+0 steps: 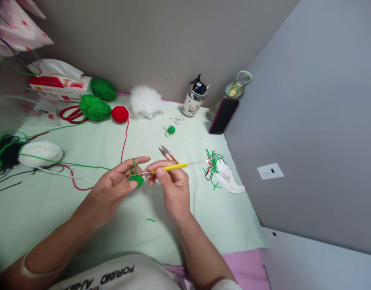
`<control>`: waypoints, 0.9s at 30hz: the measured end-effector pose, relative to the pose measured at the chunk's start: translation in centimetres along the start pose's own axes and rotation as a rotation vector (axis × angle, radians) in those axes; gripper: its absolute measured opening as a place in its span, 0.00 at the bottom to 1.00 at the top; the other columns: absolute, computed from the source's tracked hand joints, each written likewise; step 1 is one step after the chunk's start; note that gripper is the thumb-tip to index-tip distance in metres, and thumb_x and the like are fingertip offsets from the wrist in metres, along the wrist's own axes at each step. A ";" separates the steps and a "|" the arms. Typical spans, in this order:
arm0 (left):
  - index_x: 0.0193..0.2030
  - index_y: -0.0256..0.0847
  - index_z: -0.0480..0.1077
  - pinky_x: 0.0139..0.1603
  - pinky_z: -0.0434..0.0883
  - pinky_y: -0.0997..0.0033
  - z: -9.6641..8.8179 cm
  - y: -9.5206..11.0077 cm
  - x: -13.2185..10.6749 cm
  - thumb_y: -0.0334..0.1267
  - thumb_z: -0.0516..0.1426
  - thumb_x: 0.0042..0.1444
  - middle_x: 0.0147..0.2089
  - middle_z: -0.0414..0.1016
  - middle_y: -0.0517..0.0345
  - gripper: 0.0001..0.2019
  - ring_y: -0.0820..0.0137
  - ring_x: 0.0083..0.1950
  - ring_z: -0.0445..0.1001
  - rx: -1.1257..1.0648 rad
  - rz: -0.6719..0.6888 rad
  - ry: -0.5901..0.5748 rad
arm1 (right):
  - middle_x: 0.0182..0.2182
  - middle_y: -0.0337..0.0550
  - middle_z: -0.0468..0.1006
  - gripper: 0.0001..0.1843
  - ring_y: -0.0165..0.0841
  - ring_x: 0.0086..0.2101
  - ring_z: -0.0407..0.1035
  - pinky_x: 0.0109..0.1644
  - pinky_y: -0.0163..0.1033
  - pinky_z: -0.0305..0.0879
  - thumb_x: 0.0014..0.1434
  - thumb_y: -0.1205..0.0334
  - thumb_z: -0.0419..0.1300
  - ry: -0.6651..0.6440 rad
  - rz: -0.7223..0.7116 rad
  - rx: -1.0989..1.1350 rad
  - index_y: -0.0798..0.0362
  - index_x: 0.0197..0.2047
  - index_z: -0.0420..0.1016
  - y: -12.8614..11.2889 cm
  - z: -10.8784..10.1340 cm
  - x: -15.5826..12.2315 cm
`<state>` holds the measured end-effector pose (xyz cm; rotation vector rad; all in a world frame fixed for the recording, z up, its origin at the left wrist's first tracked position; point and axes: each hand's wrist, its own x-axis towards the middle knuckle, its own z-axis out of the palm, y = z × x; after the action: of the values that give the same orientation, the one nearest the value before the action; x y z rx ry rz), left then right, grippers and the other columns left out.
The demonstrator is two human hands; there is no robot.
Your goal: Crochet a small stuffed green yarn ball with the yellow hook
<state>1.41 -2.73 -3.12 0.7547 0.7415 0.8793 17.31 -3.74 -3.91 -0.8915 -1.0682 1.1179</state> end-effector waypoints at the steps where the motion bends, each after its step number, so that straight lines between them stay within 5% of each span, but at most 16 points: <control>1: 0.59 0.52 0.75 0.55 0.67 0.72 0.0 -0.2 0.0 0.36 0.65 0.58 0.45 0.76 0.59 0.22 0.68 0.52 0.72 0.036 0.022 0.003 | 0.33 0.42 0.81 0.08 0.33 0.34 0.74 0.35 0.39 0.70 0.66 0.56 0.62 0.001 -0.050 -0.071 0.48 0.39 0.82 0.1 0.1 -0.2; 5: 0.62 0.52 0.73 0.58 0.67 0.68 -0.5 -0.5 -0.1 0.42 0.63 0.61 0.50 0.77 0.57 0.22 0.65 0.56 0.72 0.147 0.046 -0.015 | 0.37 0.42 0.83 0.08 0.33 0.37 0.74 0.40 0.39 0.69 0.67 0.59 0.61 0.015 -0.085 -0.131 0.46 0.42 0.84 0.2 0.1 -0.5; 11: 0.60 0.53 0.74 0.50 0.70 0.71 -1.1 0.0 -0.1 0.41 0.66 0.58 0.42 0.73 0.59 0.22 0.69 0.46 0.73 0.152 0.038 0.016 | 0.34 0.40 0.83 0.09 0.29 0.31 0.72 0.37 0.36 0.67 0.69 0.57 0.60 0.007 0.057 0.110 0.48 0.40 0.81 0.0 0.0 0.1; 16: 0.56 0.55 0.77 0.46 0.70 0.75 -0.7 0.2 -0.1 0.39 0.67 0.57 0.39 0.69 0.63 0.19 0.74 0.42 0.71 0.160 0.071 0.074 | 0.34 0.40 0.83 0.10 0.30 0.32 0.74 0.38 0.37 0.68 0.71 0.57 0.57 -0.013 0.005 0.041 0.49 0.41 0.78 -0.2 -0.1 0.1; 20: 0.54 0.53 0.78 0.48 0.69 0.75 -0.5 0.2 -0.1 0.37 0.66 0.57 0.37 0.68 0.64 0.18 0.74 0.42 0.70 0.222 0.100 0.124 | 0.36 0.43 0.84 0.10 0.33 0.34 0.76 0.39 0.41 0.72 0.72 0.62 0.54 -0.024 -0.160 -0.213 0.48 0.43 0.78 -0.4 -0.2 -0.5; 24: 0.57 0.48 0.76 0.51 0.68 0.73 -0.1 0.0 -0.1 0.34 0.66 0.55 0.37 0.69 0.64 0.22 0.73 0.42 0.69 0.231 0.162 0.225 | 0.42 0.46 0.84 0.13 0.37 0.41 0.78 0.43 0.45 0.75 0.69 0.68 0.55 -0.134 -0.544 -0.646 0.47 0.52 0.77 -0.3 -0.1 -1.4; 27: 0.64 0.47 0.71 0.47 0.69 0.73 0.0 -0.1 0.0 0.35 0.67 0.53 0.38 0.70 0.62 0.30 0.72 0.41 0.70 0.067 0.103 0.182 | 0.45 0.47 0.84 0.19 0.39 0.44 0.79 0.44 0.44 0.76 0.65 0.72 0.60 -0.183 -0.725 -0.959 0.45 0.56 0.77 -0.1 0.0 -1.8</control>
<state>1.42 -2.80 -3.15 0.7842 0.9025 1.0305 17.22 -5.49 -4.15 -0.9856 -1.9358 0.0245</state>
